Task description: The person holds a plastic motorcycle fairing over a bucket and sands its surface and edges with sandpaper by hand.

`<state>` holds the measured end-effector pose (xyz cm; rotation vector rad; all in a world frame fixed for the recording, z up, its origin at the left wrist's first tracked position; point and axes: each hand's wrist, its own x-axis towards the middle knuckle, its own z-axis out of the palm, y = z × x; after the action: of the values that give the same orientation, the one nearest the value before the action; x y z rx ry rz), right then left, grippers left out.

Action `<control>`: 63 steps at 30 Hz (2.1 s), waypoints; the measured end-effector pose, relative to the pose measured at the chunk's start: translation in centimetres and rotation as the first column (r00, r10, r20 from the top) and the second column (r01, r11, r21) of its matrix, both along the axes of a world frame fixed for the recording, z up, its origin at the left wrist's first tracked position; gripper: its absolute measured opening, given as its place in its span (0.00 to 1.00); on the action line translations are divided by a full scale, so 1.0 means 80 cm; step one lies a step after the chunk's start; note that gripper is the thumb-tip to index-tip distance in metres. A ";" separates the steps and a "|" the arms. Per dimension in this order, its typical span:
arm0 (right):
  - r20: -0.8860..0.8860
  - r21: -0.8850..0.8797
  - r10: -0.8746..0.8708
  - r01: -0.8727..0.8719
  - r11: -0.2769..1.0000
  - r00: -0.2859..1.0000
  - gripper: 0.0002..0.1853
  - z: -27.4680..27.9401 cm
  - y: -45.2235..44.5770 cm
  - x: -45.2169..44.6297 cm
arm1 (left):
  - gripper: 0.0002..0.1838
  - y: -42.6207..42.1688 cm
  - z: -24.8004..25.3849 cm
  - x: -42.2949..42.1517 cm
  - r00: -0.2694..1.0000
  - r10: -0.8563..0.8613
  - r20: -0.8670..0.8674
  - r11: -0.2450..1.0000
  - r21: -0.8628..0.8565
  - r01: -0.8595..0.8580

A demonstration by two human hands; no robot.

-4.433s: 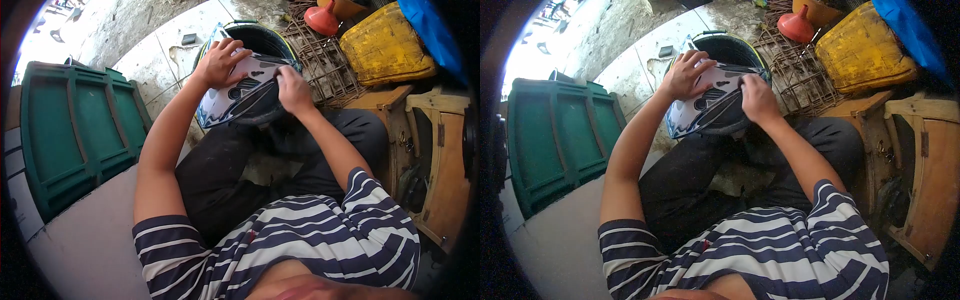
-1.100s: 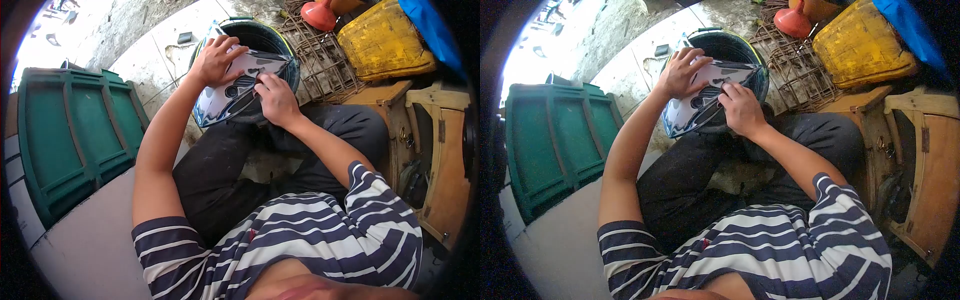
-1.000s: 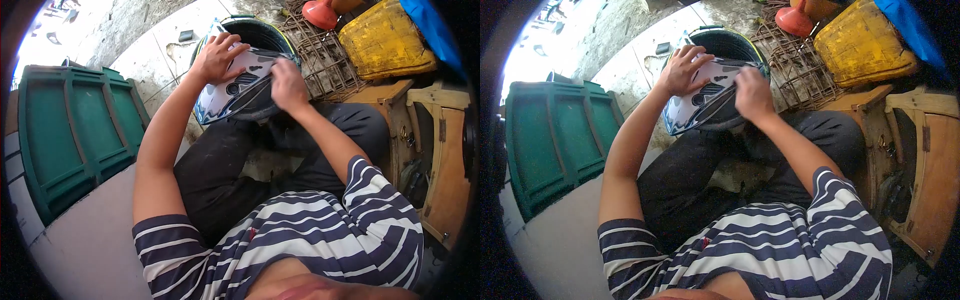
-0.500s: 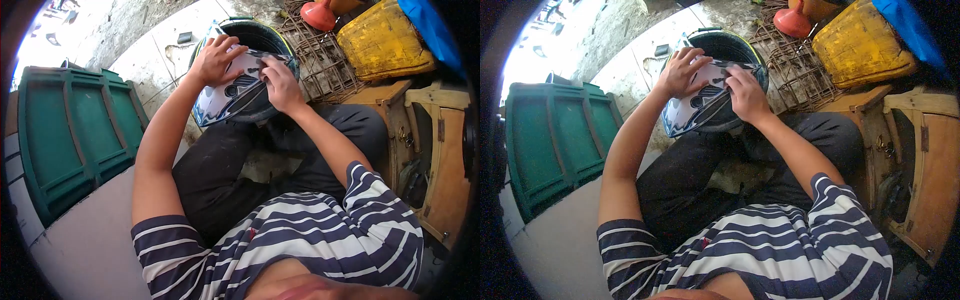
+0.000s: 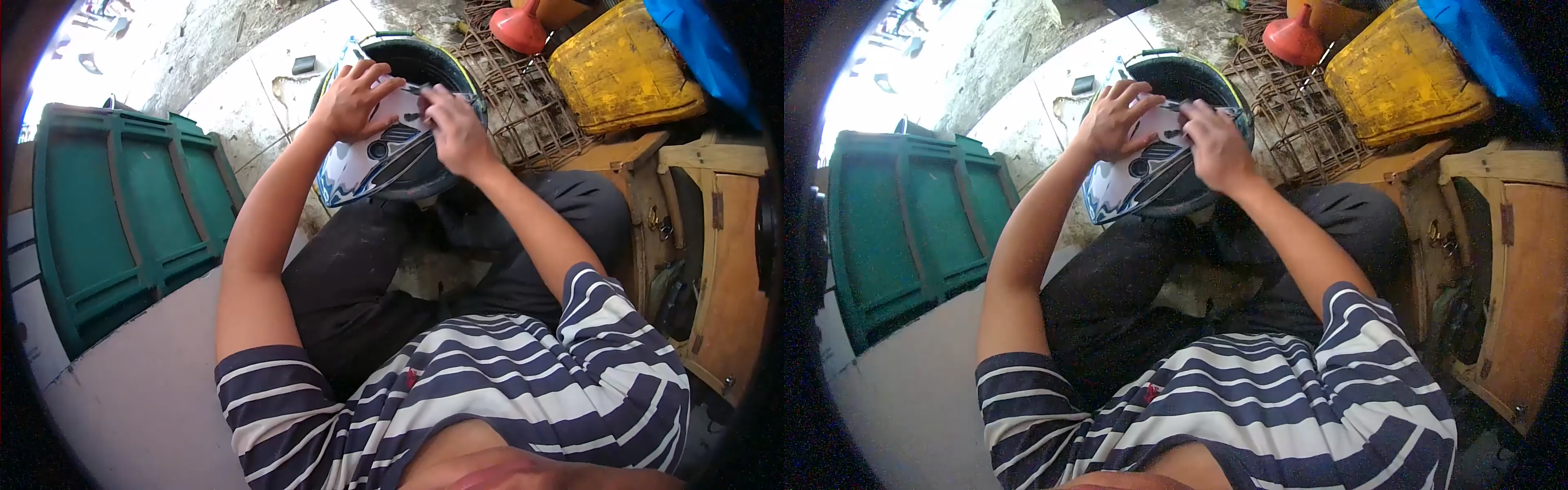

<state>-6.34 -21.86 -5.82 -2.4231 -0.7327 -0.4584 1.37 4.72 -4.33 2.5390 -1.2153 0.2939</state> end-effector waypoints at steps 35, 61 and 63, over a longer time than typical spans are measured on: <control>-0.138 -0.158 -0.353 0.331 0.930 0.925 0.15 0.028 -0.001 -0.020 | 0.37 -0.002 0.001 0.000 1.000 0.009 -0.029 1.000 0.012 -0.009; -0.086 -0.052 -0.247 0.244 0.968 0.965 0.14 -0.006 -0.020 0.012 | 0.36 -0.003 0.006 -0.001 1.000 0.010 -0.015 0.999 0.039 -0.010; -0.102 -0.042 -0.259 0.256 0.966 0.960 0.17 -0.015 -0.021 0.015 | 0.36 -0.002 0.004 -0.002 1.000 0.004 -0.013 1.000 0.022 -0.004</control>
<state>-5.17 -23.53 -7.02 -2.5595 -0.3810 -0.4168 1.22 4.55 -3.97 2.5583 -1.2158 0.2653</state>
